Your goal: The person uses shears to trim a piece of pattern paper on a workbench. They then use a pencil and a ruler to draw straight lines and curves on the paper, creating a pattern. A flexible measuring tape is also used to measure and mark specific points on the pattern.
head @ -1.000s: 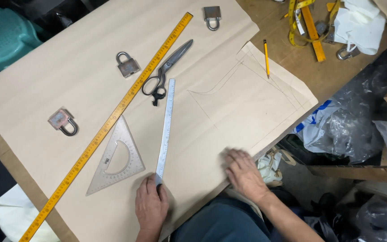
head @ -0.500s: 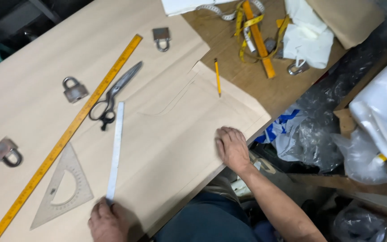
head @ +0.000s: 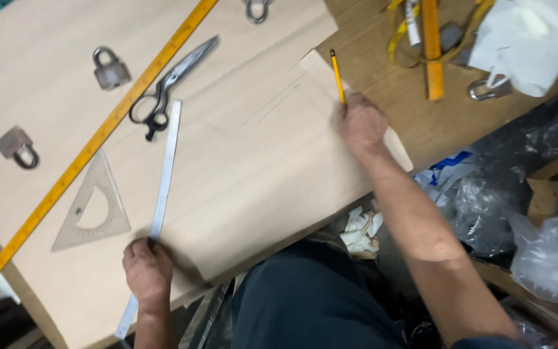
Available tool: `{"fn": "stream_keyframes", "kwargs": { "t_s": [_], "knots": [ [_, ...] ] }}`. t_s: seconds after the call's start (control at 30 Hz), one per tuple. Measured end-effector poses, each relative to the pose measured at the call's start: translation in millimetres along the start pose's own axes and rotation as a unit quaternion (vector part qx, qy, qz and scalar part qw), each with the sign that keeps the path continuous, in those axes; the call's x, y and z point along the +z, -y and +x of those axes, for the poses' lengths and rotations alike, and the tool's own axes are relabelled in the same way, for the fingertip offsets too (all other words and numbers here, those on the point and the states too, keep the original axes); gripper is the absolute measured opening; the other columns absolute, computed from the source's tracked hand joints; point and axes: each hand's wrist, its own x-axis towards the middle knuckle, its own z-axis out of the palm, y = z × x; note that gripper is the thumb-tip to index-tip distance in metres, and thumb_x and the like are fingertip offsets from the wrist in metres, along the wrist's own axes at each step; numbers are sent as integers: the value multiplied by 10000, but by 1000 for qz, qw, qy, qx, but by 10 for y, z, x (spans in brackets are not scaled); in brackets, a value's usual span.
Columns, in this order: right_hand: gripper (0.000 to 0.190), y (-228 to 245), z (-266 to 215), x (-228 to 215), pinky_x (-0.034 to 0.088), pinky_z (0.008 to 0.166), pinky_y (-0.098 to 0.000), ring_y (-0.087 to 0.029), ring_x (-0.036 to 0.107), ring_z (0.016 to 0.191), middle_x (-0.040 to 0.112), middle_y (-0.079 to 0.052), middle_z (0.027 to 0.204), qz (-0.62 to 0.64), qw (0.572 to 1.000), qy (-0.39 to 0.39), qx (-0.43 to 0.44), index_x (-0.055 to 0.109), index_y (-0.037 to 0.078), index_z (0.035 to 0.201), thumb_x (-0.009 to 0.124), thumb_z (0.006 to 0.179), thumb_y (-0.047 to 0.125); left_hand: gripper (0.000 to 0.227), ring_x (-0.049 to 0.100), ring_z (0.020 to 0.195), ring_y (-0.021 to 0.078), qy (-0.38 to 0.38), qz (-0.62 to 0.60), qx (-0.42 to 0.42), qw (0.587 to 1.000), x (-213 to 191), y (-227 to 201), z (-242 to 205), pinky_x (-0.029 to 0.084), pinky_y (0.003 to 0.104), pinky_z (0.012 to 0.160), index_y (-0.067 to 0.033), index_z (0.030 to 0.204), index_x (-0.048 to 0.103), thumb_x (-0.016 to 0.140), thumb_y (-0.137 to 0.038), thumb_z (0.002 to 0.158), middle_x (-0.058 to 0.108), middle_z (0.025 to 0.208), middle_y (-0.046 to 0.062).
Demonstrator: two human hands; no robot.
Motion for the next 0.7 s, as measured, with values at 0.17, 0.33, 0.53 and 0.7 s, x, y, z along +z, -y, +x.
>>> {"fn": "stream_keyframes", "kwargs": {
  "t_s": [0.17,0.33,0.53,0.7],
  "knots": [
    [244,-479,-86,-287,522,740,-593,-482,680,897,727,-207,1008,33,998,18,57,638,112,1093,553,1020,328,269,583,1123,427,101,20,-69,992,-246,-221,125,511,519,966,30,1146,642,553,-169,989,628,1199,252],
    [200,-858,-278,-759,505,784,-529,-473,662,895,730,-209,956,103,985,20,137,617,148,1023,565,1025,341,242,577,1124,419,46,1,11,999,-11,78,123,500,486,979,19,1095,647,613,-167,944,651,1125,241],
    [127,-578,-585,-1131,514,913,-241,-99,649,1002,705,4,1068,385,878,114,259,540,183,1115,461,1088,87,308,566,1225,391,114,40,-73,990,-134,-34,182,487,473,1028,11,1170,662,602,-223,978,646,1208,235],
    [109,-547,-984,-982,476,1167,-495,-244,657,1155,701,-66,1162,724,683,55,84,638,167,1045,625,980,81,325,596,1186,416,85,43,-49,994,-138,-6,127,530,510,942,-10,1206,661,620,-220,962,621,1262,211]
  ]
}}
